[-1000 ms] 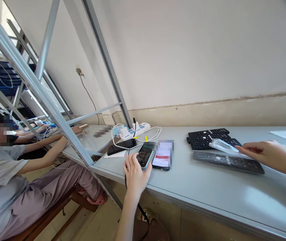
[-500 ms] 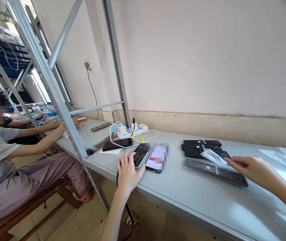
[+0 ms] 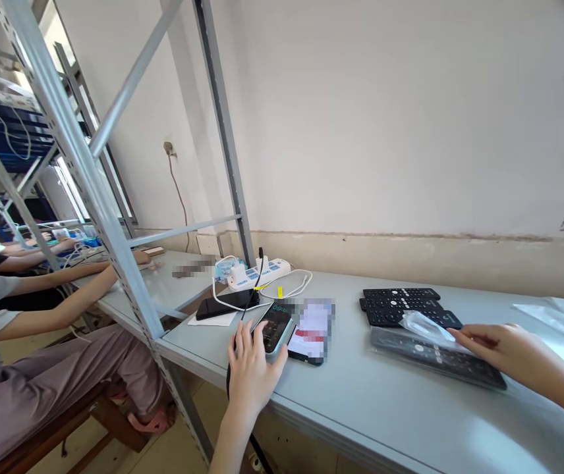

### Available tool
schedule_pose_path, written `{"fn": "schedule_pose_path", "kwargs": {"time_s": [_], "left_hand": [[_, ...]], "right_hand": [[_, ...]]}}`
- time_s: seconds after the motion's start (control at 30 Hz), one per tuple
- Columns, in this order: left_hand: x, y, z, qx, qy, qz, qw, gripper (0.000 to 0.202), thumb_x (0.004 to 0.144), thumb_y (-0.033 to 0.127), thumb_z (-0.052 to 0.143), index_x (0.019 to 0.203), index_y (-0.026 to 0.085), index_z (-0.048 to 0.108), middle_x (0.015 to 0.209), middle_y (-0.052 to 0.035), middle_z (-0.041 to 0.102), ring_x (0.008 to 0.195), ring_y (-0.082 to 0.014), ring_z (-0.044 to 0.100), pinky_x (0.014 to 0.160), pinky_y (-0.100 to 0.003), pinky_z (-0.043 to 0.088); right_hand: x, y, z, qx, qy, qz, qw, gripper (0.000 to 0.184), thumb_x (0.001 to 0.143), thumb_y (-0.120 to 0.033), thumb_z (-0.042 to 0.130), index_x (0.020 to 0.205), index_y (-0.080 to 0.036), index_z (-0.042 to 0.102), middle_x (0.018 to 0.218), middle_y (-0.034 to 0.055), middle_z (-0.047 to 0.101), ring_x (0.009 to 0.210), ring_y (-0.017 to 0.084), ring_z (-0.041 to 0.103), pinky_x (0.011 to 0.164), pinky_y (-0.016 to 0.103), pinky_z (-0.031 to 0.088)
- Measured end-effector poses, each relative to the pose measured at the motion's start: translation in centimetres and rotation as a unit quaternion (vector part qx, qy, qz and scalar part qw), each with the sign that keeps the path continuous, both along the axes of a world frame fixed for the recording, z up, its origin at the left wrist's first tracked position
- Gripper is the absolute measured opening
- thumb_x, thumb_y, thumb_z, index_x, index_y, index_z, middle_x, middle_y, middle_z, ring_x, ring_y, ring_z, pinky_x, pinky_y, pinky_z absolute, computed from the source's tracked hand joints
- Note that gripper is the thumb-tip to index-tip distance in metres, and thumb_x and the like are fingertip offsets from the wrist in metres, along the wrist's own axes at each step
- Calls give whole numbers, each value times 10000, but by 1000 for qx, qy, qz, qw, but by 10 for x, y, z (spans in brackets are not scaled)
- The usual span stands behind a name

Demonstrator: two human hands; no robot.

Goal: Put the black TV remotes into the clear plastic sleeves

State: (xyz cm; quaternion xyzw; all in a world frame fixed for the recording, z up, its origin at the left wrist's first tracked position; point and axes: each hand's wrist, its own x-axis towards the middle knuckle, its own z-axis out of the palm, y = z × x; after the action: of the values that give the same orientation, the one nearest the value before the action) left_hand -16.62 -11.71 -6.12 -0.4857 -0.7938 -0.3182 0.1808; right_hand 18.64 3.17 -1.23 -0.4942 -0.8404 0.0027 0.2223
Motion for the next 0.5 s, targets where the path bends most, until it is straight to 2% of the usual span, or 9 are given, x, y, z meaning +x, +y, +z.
{"fn": "schedule_pose_path", "kwargs": {"time_s": [0.2, 0.5], "left_hand": [[-1, 1, -2, 11, -2, -1, 1000, 419, 789, 399, 459, 1139, 185, 540, 1245, -153, 550, 1274, -322, 403, 1013, -556, 331], [-2, 1, -3, 9, -1, -11, 1000, 425, 812, 412, 418, 1153, 182, 524, 1263, -156, 537, 1280, -333, 396, 1008, -575, 330]], "right_hand": [[-13, -17, 21, -41, -31, -19, 998, 914, 537, -967, -40, 467, -212, 470, 425, 42, 365, 412, 139, 316, 442, 281, 294], [-21, -21, 29, -88, -54, -70, 992, 1007, 393, -989, -119, 481, -214, 519, 444, 58, 385, 439, 148, 325, 470, 299, 310]]}}
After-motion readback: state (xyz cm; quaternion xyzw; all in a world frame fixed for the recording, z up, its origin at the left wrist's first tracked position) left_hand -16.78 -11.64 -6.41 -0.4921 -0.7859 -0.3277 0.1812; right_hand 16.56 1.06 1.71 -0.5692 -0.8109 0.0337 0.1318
